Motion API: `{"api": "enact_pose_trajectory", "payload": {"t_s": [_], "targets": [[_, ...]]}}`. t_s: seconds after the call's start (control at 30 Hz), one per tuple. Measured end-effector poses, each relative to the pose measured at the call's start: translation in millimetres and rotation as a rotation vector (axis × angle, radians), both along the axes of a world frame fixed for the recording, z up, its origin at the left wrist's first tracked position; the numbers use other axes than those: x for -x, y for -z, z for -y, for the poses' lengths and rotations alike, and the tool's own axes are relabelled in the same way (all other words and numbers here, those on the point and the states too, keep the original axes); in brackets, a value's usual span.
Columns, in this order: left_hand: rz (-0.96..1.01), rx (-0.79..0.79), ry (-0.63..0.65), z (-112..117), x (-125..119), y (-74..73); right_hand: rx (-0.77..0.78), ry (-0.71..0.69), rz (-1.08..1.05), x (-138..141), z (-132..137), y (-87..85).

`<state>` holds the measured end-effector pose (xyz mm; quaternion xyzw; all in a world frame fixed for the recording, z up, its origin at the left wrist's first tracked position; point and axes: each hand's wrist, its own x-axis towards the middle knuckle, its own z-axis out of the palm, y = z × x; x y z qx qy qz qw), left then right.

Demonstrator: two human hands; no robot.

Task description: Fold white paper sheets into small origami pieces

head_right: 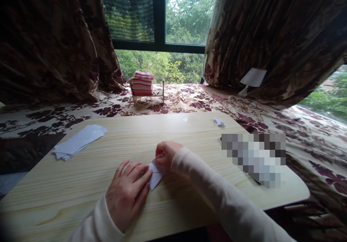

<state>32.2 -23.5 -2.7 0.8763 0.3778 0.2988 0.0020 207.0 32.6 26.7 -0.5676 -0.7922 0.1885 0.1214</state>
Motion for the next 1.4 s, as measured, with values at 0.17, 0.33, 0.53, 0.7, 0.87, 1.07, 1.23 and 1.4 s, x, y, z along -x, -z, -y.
{"api": "enact_pose_trajectory", "payload": {"t_s": [0.17, 0.33, 0.53, 0.7, 0.87, 1.07, 1.23, 1.4], "targets": [[0.006, 0.009, -0.007, -0.7, 0.8, 2.9, -0.292, 0.162, -0.137, 5.7, 25.1, 22.0], [-0.006, 0.061, -0.014, -0.9, 0.6, 0.6, -0.552, 0.089, -0.142, 10.2, 43.0, 28.3], [-0.005, 0.045, -0.015, -0.7, -1.4, 0.7, -0.652, -0.028, -0.02, 13.2, 44.6, 26.4], [0.048, 0.032, -0.019, 0.5, -1.1, 1.3, -0.604, -0.062, -0.002, 14.9, 43.9, 28.8], [0.12, 0.036, -0.019, 1.2, 1.5, 3.1, -0.598, -0.079, -0.033, 16.6, 45.6, 29.5], [0.114, 0.049, -0.031, 1.6, 0.7, -0.2, -0.57, -0.087, -0.04, 17.2, 47.1, 29.5], [0.123, 0.01, -0.033, 3.4, 2.2, 1.0, -0.549, -0.109, -0.011, 17.3, 48.5, 28.4], [0.148, -0.022, -0.03, 5.2, 5.4, 2.9, -0.534, -0.138, 0.008, 17.9, 49.1, 27.4]]}}
